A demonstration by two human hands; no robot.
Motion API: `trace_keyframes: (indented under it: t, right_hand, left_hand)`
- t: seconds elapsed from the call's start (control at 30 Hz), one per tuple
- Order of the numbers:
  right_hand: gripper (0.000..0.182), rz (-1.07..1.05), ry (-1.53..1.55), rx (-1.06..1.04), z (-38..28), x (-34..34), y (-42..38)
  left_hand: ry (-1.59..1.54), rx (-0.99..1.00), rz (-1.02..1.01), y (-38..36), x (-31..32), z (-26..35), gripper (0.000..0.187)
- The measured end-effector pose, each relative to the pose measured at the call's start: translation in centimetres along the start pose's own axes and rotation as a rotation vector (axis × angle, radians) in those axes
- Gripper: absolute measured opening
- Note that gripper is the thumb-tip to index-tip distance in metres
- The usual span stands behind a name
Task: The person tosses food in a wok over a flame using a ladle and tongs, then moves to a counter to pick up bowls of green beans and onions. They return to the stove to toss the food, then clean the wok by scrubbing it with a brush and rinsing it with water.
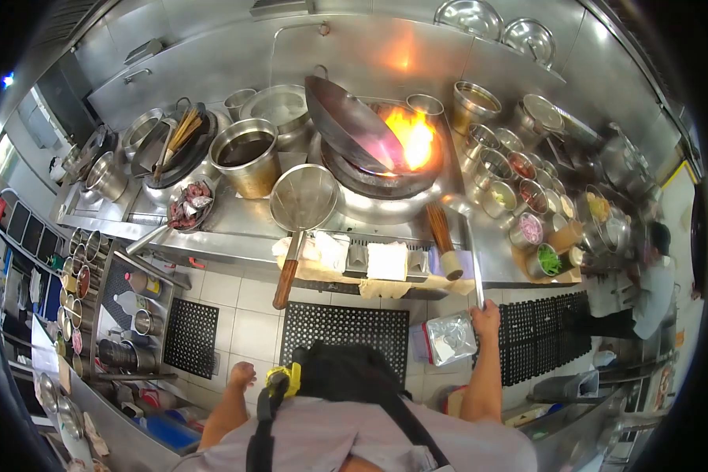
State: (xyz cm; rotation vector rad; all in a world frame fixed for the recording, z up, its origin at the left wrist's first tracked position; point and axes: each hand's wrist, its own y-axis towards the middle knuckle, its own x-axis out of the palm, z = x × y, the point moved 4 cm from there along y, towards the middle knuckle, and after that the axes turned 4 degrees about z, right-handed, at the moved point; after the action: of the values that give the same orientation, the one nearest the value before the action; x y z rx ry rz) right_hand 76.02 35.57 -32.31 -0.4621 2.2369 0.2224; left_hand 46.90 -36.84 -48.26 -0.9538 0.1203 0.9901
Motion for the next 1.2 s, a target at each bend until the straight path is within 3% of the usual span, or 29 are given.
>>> trace_keyframes:
  t: [0.03, 0.07, 0.17, 0.27, 0.33, 0.43, 0.53, 0.57, 0.6, 0.67, 0.77, 0.8, 0.9, 0.93, 1.03, 1.07, 1.1, 1.17, 1.2]
  right_hand:
    - [0.026, -0.005, 0.044, 0.079, -1.6, -0.9, -0.4]
    - [0.023, 0.069, 0.158, 0.031, -3.1, -1.5, -0.8]
    - [0.023, -0.009, 0.361, -0.166, -4.5, -0.1, 1.3]
    - [0.06, -0.111, 0.592, -0.299, -17.7, -0.8, -3.5]
    - [0.075, -0.15, 0.56, -0.369, -22.5, 1.4, -6.5]
    - [0.073, -0.386, 0.93, -0.149, -29.5, 3.3, -11.3]
    - [0.077, -0.459, 1.011, -0.089, -33.0, 6.9, -13.1]
    - [0.077, -0.473, 0.889, -0.098, -33.5, 8.0, -13.7]
    - [0.078, -0.389, 0.79, -0.238, -32.8, 10.2, -14.0]
    - [0.079, -0.4, 0.754, -0.242, -34.0, 10.3, -16.2]
    - [0.077, -0.53, 0.65, -0.201, -32.5, 11.7, -18.1]
    - [0.072, -0.476, 0.661, -0.252, -33.5, 10.3, -18.3]
    - [0.069, -0.469, 0.614, -0.246, -33.3, 9.7, -18.3]
    - [0.065, -0.548, 0.58, -0.171, -33.5, 8.9, -18.4]
    - [0.064, -0.325, 0.631, -0.343, -33.0, 8.3, -17.0]
    - [0.063, -0.32, 0.596, -0.294, -32.8, 7.2, -16.1]
    - [0.063, -0.316, 0.561, -0.244, -32.6, 6.1, -15.2]
    - [0.061, -0.287, 0.566, -0.197, -31.0, 5.1, -13.1]
    - [0.064, -0.164, 0.551, -0.276, -29.5, 5.2, -11.8]
  left_hand:
    - [0.035, -0.003, 0.003, 0.1, -0.1, 0.1, 0.023]
    - [0.063, -0.02, -0.003, 0.1, -0.1, 0.0, 0.023]
    - [0.139, -0.088, -0.028, 0.3, 0.1, 0.0, 0.022]
    - [0.113, -0.089, -0.048, 0.6, 0.2, -0.2, 0.022]
    - [0.107, -0.028, -0.057, 1.7, 0.5, 0.2, 0.022]
    - [0.094, 0.096, -0.054, 3.4, 0.9, 1.1, 0.024]
    - [-0.002, 0.144, -0.025, 3.3, 0.8, 2.0, 0.026]
    - [-0.025, 0.151, -0.017, 3.2, 0.7, 2.2, 0.026]
    - [-0.047, 0.088, 0.019, 1.7, 0.3, 3.8, 0.027]
    - [-0.131, -0.074, 0.079, 0.3, 0.0, 4.3, 0.027]
    - [-0.444, -0.204, 0.041, 3.4, 1.5, -4.7, 0.023]
    - [-0.427, -0.22, 0.112, 4.5, 2.1, -6.3, 0.018]
    - [-0.397, -0.448, -0.016, 2.7, 0.5, -8.5, 0.017]
    - [-0.378, -0.342, -0.035, 2.5, 0.4, -8.5, 0.017]
    - [-0.225, -0.083, 0.135, 3.5, -0.1, -7.5, 0.016]
    - [-0.183, -0.268, 0.075, 4.2, -0.3, -8.7, 0.015]
    - [-0.461, -0.288, -0.027, 4.5, -0.1, -8.2, 0.018]
    - [-0.29, -0.154, -0.03, 5.7, -0.7, -6.7, 0.019]
    - [-0.241, -0.099, -0.024, 5.5, -1.0, -4.8, 0.02]
